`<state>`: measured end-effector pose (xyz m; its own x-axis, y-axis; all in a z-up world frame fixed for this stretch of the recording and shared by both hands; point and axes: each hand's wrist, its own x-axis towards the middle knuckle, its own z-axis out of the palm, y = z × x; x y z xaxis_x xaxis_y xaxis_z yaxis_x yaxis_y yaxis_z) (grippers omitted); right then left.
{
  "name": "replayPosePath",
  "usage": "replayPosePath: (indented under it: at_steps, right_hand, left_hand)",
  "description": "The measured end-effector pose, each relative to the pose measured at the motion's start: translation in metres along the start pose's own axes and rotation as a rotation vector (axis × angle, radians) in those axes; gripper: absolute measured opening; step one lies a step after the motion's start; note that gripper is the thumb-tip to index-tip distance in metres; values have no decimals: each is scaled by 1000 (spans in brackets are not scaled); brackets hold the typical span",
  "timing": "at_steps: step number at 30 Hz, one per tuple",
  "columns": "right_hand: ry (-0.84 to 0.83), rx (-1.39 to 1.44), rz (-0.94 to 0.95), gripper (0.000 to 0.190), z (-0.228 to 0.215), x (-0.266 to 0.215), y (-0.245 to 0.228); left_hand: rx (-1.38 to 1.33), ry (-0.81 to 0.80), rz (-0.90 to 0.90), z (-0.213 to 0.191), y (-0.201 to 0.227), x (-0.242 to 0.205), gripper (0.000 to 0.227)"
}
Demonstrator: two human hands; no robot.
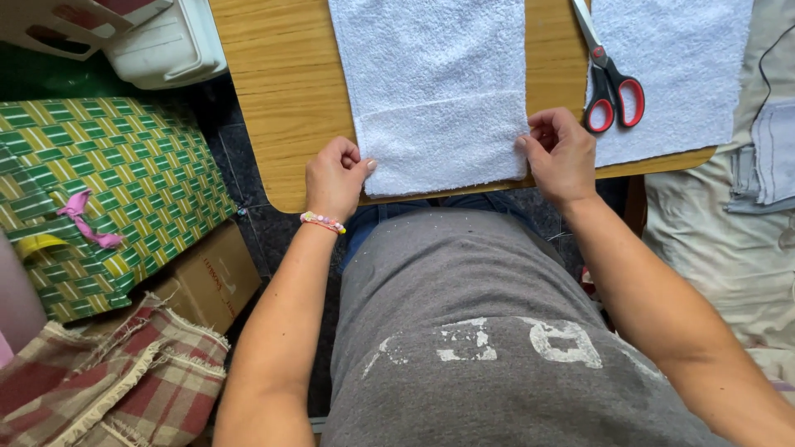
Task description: The person cuts a white towel into smaller rectangular pieces using scissors on a wooden table. They repeatedly fold the towel, cut along the fold, and separate the pieces to create multiple smaller towels.
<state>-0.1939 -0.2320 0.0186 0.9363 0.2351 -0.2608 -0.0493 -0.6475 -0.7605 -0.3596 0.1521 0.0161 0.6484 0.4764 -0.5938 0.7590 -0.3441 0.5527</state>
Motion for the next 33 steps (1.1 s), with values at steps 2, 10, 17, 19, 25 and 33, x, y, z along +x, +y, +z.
replayPosePath:
  at_steps: [2, 10, 17, 19, 25, 33]
  right_hand:
    - [2, 3, -13, 30, -4, 1, -8]
    - [-18, 50, 24, 33, -1, 5, 5]
    - [-43, 113, 76, 37, 1, 1, 8]
    - [-49, 120, 80, 38, 0, 4, 8]
    - [-92, 126, 119, 42, 3, 11, 16]
    - [-125, 116, 134, 44, -1, 11, 13]
  left_hand:
    - [-24, 14, 30, -2, 3, -2, 21]
    - [-34, 25, 51, 4, 2, -1, 22]
    - [-33, 8, 36, 11, -7, 4, 22]
    - [-27, 5, 44, 6, -5, 3, 22]
    - [14, -47, 59, 2, -5, 4, 22]
    - [51, -37, 55, -3, 9, -4, 25]
